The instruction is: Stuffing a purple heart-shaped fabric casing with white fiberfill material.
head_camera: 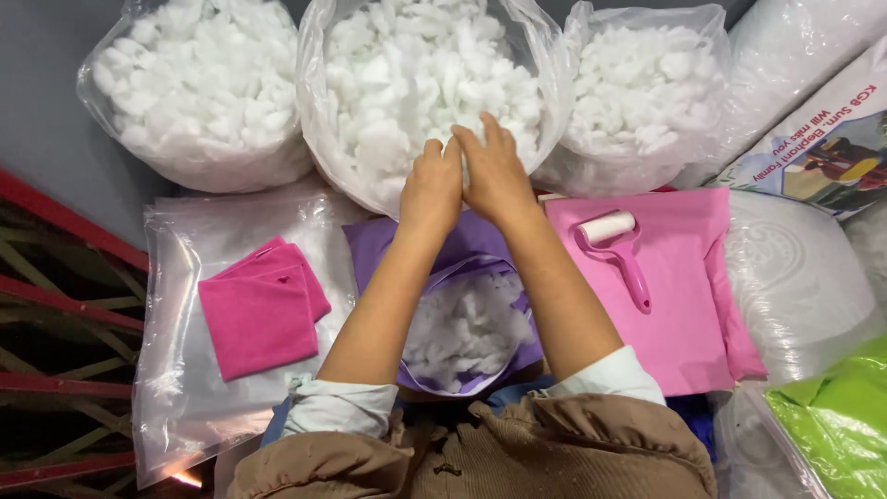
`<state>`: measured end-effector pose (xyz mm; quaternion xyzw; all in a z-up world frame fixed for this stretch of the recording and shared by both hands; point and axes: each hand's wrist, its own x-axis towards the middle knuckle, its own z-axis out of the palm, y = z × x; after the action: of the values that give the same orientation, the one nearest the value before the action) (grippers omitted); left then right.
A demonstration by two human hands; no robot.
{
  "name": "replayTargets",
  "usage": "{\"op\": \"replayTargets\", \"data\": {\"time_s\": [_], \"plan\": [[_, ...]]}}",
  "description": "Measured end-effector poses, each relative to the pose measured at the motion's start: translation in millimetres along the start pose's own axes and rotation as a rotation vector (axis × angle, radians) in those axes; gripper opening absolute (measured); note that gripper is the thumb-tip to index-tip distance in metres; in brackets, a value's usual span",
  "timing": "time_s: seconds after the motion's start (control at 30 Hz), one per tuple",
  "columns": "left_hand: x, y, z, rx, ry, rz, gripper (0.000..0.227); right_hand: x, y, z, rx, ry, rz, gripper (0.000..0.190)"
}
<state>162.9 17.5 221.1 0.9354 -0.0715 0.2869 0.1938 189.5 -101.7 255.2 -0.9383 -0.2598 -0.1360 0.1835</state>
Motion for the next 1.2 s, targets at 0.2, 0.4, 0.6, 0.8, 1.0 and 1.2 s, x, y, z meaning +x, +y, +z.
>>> {"op": "replayTargets", "data": {"time_s": [0.2,0.4,0.6,0.8,1.0,1.2], "plan": [[1.0,-7.5,5.3,-0.094,-0.124,-0.071,0.038,22.5,47.2,54.3,-0.052,0.059,0.108,0.022],[-34.8,16.9,-110.1,-0.617,0.185,-0.047,0.036,-32.6,-2.0,-69.7,0.242,0.373,0.018,0.019],[-129.4,29.5,-123.0,-0.929,-0.004,-0.321,0.036,-110.7,-36.6,-109.3,0.500,0.360,0.237,0.017],[-198.0,45.6,-87.6,-1.535,-0.457,-0.857,0.084,-180.5,-41.8,-25.3,0.651,0.231,0.153,0.020],[-227.9,4.8,13.9,-1.469,-0.380,-1.080,0.053,-204.1,-52.5,14.1,0.717,-0.250,0.102,0.041],[-217.4,-7.2,9.3,-1.152,-0.456,-0.971,0.033,-205.7,-6.6,35.1,0.763,0.010,0.301,0.037]]}}
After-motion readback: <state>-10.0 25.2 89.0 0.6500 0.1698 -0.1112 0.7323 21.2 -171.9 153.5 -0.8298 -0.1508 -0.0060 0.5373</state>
